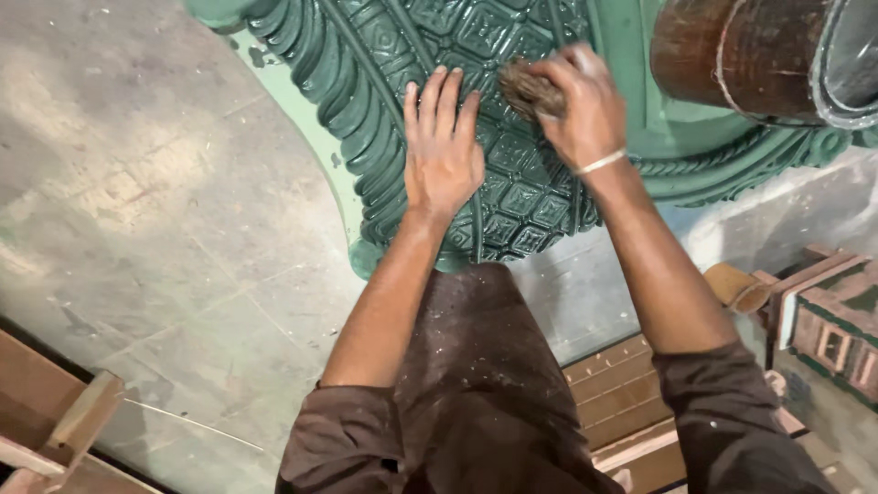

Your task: The person applies a green finish to a large, ornate wooden panel using a cloth. They repeatedly dip the cloth into a container and rub it into the carved details of the panel. Another person is briefly visible working on a different section of the panel.

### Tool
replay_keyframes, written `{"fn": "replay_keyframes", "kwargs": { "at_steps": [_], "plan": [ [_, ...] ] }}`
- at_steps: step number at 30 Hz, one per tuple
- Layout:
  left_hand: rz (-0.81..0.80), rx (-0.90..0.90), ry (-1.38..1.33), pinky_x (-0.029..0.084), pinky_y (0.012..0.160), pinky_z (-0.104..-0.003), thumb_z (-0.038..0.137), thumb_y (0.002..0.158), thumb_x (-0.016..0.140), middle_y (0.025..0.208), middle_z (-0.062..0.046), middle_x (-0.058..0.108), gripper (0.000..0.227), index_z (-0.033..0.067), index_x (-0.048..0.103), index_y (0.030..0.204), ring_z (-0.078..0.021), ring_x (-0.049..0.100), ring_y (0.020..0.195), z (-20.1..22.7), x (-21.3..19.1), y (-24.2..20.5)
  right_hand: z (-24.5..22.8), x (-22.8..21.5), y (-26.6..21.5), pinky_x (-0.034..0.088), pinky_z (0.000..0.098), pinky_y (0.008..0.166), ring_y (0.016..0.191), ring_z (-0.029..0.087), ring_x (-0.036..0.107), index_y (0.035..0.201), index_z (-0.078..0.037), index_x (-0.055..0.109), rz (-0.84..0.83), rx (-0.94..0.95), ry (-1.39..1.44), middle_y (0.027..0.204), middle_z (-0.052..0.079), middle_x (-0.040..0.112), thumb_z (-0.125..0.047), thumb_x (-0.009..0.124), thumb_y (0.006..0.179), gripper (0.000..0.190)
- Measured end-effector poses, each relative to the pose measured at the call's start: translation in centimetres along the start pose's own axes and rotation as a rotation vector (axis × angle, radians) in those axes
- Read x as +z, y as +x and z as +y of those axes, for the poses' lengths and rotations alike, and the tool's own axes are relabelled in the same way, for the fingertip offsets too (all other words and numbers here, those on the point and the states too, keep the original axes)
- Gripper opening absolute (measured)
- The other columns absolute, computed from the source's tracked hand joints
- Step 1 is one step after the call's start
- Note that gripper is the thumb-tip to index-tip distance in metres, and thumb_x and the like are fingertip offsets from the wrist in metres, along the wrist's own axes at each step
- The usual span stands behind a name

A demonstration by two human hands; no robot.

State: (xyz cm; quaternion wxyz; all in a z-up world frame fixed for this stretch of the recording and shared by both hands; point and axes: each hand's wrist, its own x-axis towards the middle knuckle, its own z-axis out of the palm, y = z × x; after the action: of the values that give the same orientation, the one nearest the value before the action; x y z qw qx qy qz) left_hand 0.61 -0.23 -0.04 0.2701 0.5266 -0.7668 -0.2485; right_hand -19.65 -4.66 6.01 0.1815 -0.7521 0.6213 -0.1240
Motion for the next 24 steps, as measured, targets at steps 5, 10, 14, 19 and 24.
{"fn": "replay_keyframes", "kwargs": {
  "at_steps": [5,10,14,19,24],
  "plan": [
    [0.001,-0.015,0.017,0.019,0.13,-0.061,0.009,0.085,0.065,0.157,-0.02,0.042,0.054,-0.0012,0.057,0.137,-0.037,0.03,0.153,0.1,0.1,-0.1,-1.1,2.1,-0.6,0.053,0.0441,0.096,0.114,0.035,0.064,0.12,-0.013,0.07,0.068,0.012,0.009,0.117,0.011,0.065,0.0,0.081,0.084,0.039],
    [0.027,0.001,0.007,0.019,0.128,-0.061,0.01,0.084,0.066,0.155,-0.022,0.042,0.053,-0.0021,0.058,0.135,-0.0387,0.031,0.151,-0.1,0.1,0.2,1.2,0.7,1.9,0.052,0.0441,0.098,0.117,0.037,0.064,0.128,-0.01,0.068,-0.014,-0.02,0.045,0.122,0.013,0.065,-0.001,0.08,0.087,0.044],
    [0.055,0.004,0.024,0.019,0.131,-0.059,0.01,0.088,0.066,0.157,-0.022,0.042,0.053,-0.0026,0.057,0.138,-0.0374,0.031,0.153,-0.2,0.6,-0.6,2.1,-0.2,2.3,0.055,0.0417,0.104,0.121,0.034,0.066,0.131,-0.011,0.068,0.179,0.011,0.09,0.129,0.013,0.064,-0.001,0.08,0.09,0.043],
    [0.055,0.014,0.061,0.018,0.128,-0.061,0.011,0.085,0.067,0.156,-0.023,0.042,0.055,-0.0026,0.057,0.136,-0.0386,0.031,0.151,-0.2,0.3,0.2,-1.1,1.6,2.3,0.054,0.0445,0.096,0.114,0.038,0.063,0.127,-0.009,0.07,0.13,-0.146,-0.024,0.123,0.016,0.062,-0.006,0.084,0.087,0.042],
    [0.062,-0.042,-0.041,0.017,0.129,-0.061,0.009,0.081,0.065,0.156,-0.022,0.04,0.059,-0.0013,0.056,0.139,-0.04,0.029,0.152,0.4,-0.2,0.2,-0.4,-0.1,3.6,0.053,0.0465,0.089,0.111,0.035,0.065,0.12,-0.019,0.076,-0.066,-0.095,-0.098,0.119,0.01,0.065,-0.011,0.084,0.093,0.03]
  ]
}}
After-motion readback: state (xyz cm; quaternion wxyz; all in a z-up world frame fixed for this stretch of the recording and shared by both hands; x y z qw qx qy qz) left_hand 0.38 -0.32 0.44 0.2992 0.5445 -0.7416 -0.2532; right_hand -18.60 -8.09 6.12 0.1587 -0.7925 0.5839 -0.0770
